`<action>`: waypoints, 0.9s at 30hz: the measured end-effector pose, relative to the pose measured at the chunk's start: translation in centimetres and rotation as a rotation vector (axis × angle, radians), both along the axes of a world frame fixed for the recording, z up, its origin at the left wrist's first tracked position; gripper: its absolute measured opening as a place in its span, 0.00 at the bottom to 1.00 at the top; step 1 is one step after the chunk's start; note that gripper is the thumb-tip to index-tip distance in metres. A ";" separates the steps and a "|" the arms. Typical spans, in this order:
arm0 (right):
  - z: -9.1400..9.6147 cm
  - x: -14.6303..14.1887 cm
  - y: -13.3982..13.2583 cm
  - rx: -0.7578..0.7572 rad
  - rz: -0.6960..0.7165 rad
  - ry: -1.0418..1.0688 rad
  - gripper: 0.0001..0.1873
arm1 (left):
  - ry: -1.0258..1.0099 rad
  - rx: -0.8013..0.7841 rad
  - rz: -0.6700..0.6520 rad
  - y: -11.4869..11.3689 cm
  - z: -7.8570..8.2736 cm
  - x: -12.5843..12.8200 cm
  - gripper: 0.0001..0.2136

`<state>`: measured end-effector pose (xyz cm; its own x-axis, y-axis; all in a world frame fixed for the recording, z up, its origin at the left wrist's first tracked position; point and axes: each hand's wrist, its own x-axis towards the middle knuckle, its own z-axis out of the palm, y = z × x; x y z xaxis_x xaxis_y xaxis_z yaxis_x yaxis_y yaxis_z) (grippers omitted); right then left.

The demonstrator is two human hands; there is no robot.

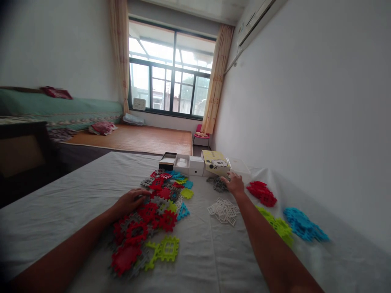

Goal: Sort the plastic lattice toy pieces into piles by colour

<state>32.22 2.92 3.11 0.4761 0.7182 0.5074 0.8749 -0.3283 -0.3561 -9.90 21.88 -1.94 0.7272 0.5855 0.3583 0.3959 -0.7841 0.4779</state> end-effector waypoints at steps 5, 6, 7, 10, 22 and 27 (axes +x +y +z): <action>0.1 -5.6 1.6 -0.093 0.240 0.048 0.17 | 0.010 0.018 0.006 -0.2 0.0 0.1 0.15; -0.3 -7.3 1.5 -0.150 0.351 0.073 0.16 | 0.014 0.021 0.007 -0.2 0.0 0.1 0.15; -0.7 -9.1 1.3 -0.206 0.466 0.093 0.16 | 0.016 0.025 0.006 -0.3 0.0 0.1 0.15; -2.1 -13.6 0.5 -0.315 0.728 0.106 0.24 | 0.021 0.037 -0.006 -0.4 0.0 0.0 0.15; -3.1 -15.5 -2.3 -0.312 0.638 0.010 0.19 | 0.019 0.042 -0.009 -0.3 -0.2 0.2 0.15; -2.3 -15.2 -2.9 -0.364 0.688 0.027 0.21 | 0.019 0.038 -0.010 -0.4 -0.2 0.1 0.15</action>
<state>17.06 0.04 0.78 -0.1279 0.9757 0.1779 0.9168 0.1848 -0.3541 -9.77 21.48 -2.15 0.7398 0.5645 0.3662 0.3967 -0.8055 0.4401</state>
